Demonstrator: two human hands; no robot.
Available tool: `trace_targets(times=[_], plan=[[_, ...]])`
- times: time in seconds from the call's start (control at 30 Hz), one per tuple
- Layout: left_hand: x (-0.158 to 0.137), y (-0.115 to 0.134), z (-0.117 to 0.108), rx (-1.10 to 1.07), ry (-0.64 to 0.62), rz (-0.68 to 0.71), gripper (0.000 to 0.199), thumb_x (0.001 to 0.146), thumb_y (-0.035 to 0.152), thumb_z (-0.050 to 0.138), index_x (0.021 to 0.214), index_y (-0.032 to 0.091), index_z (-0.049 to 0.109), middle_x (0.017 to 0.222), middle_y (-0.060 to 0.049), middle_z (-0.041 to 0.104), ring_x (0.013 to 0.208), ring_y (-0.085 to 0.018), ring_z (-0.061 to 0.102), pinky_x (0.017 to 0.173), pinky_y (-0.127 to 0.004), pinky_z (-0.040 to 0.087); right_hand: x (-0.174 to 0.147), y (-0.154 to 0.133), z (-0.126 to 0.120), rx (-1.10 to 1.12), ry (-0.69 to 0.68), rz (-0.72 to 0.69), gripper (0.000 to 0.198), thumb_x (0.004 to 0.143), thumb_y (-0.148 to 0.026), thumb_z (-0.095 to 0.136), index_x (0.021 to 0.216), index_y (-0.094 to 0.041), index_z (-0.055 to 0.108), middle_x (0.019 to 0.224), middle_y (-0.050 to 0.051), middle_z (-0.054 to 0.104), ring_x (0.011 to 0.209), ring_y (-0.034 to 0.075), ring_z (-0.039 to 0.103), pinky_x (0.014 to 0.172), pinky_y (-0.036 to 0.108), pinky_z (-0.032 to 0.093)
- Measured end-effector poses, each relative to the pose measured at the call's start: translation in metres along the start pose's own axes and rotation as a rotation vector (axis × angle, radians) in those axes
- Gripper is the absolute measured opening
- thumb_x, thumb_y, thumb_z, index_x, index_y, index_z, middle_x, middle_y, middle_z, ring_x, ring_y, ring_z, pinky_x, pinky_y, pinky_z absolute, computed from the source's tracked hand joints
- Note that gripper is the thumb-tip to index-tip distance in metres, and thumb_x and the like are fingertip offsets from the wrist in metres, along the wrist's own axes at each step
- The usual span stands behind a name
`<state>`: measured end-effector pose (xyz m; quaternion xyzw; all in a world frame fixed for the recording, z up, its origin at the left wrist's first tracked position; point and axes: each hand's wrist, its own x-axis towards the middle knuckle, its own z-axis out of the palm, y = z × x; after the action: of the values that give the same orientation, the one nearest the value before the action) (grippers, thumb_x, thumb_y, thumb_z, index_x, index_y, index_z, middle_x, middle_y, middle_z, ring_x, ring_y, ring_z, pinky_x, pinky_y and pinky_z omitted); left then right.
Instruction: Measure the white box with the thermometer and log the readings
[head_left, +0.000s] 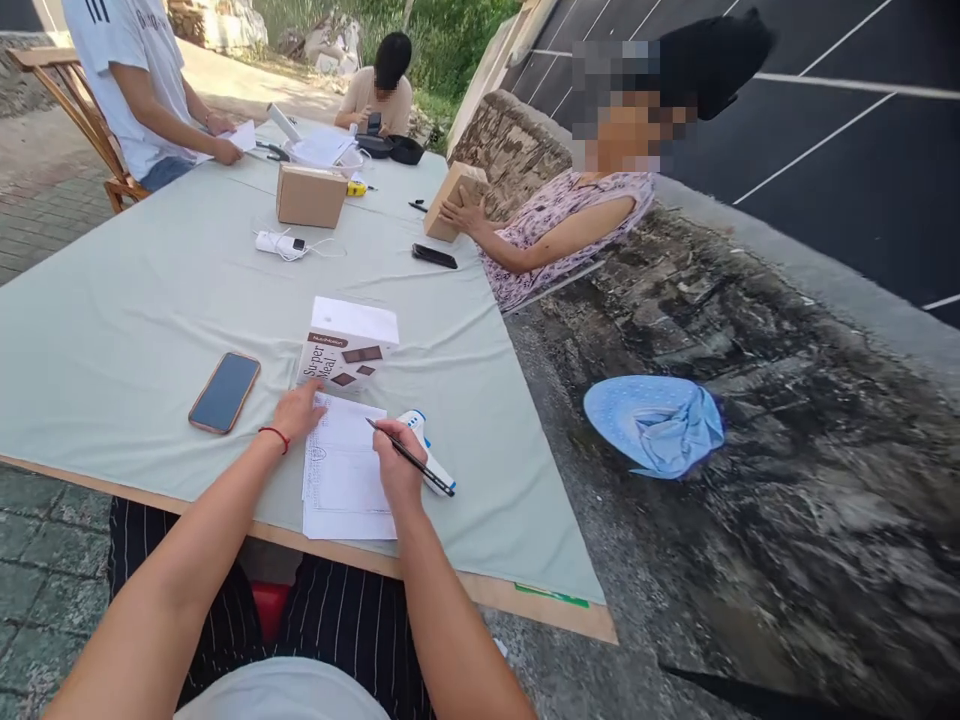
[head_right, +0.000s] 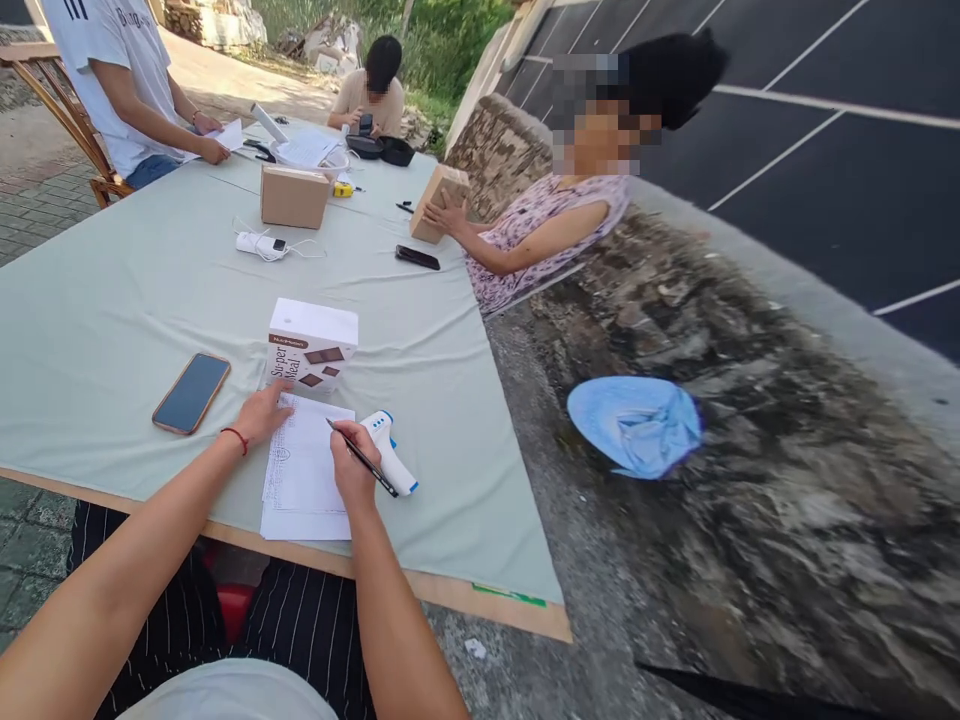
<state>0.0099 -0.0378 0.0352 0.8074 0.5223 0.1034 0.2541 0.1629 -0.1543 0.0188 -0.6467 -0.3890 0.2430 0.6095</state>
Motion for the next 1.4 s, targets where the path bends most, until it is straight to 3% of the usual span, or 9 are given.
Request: trace_targets(times=[0.17, 0.33, 0.6, 0.97, 1.13, 1.4], plan=[[0.003, -0.013, 0.008, -0.066, 0.152, 0.151, 0.053, 0.084, 0.017, 0.061, 0.135, 0.014, 0.047, 0.130, -0.015, 0.061, 0.116, -0.028, 0.061, 0.100, -0.044, 0.049, 0.017, -0.004, 0.038, 0.150, -0.143, 0.111, 0.020, 0.067, -0.036, 0.055, 0.076, -0.020, 0.062, 0.059, -0.002, 0.055, 0.053, 0.012, 0.046, 0.053, 0.027, 0.039], [0.009, -0.020, 0.010, -0.087, 0.191, 0.177, 0.050, 0.082, 0.017, 0.064, 0.130, 0.014, 0.051, 0.125, -0.014, 0.060, 0.104, -0.026, 0.063, 0.093, -0.043, 0.053, 0.023, 0.002, 0.056, 0.139, -0.101, 0.134, 0.016, 0.062, -0.034, 0.056, 0.071, -0.022, 0.057, 0.063, -0.002, 0.057, 0.057, 0.013, 0.048, 0.057, 0.028, 0.043], [0.017, -0.022, 0.007, -0.139, 0.201, 0.235, 0.045, 0.080, 0.018, 0.066, 0.123, 0.020, 0.055, 0.119, -0.008, 0.059, 0.087, -0.019, 0.061, 0.086, -0.040, 0.055, 0.015, 0.009, 0.053, 0.096, -0.051, 0.100, 0.009, 0.065, -0.032, 0.055, 0.066, -0.023, 0.055, 0.060, -0.004, 0.054, 0.060, 0.013, 0.048, 0.061, 0.028, 0.042], [0.001, -0.029, 0.005, -0.206, 0.058, 0.378, 0.057, 0.076, 0.015, 0.062, 0.132, 0.020, 0.050, 0.143, -0.013, 0.044, 0.131, -0.027, 0.049, 0.106, -0.046, 0.048, 0.007, 0.009, 0.049, -0.019, -0.103, 0.074, 0.009, 0.069, -0.032, 0.052, 0.065, -0.024, 0.053, 0.062, -0.003, 0.055, 0.064, 0.014, 0.049, 0.064, 0.029, 0.043], [-0.001, -0.026, 0.004, -0.189, 0.042, 0.370, 0.057, 0.076, 0.016, 0.063, 0.131, 0.019, 0.050, 0.149, -0.014, 0.037, 0.134, -0.029, 0.047, 0.107, -0.047, 0.048, 0.006, 0.009, 0.048, -0.048, -0.104, 0.063, 0.009, 0.070, -0.032, 0.053, 0.065, -0.024, 0.053, 0.063, -0.003, 0.056, 0.065, 0.015, 0.050, 0.066, 0.029, 0.044], [-0.002, -0.026, 0.007, -0.198, 0.044, 0.369, 0.057, 0.075, 0.014, 0.062, 0.131, 0.020, 0.051, 0.148, -0.013, 0.039, 0.129, -0.028, 0.051, 0.102, -0.046, 0.052, 0.005, 0.012, 0.048, -0.084, -0.112, 0.059, 0.007, 0.071, -0.030, 0.053, 0.067, -0.024, 0.053, 0.065, -0.003, 0.057, 0.066, 0.015, 0.051, 0.067, 0.029, 0.044]])
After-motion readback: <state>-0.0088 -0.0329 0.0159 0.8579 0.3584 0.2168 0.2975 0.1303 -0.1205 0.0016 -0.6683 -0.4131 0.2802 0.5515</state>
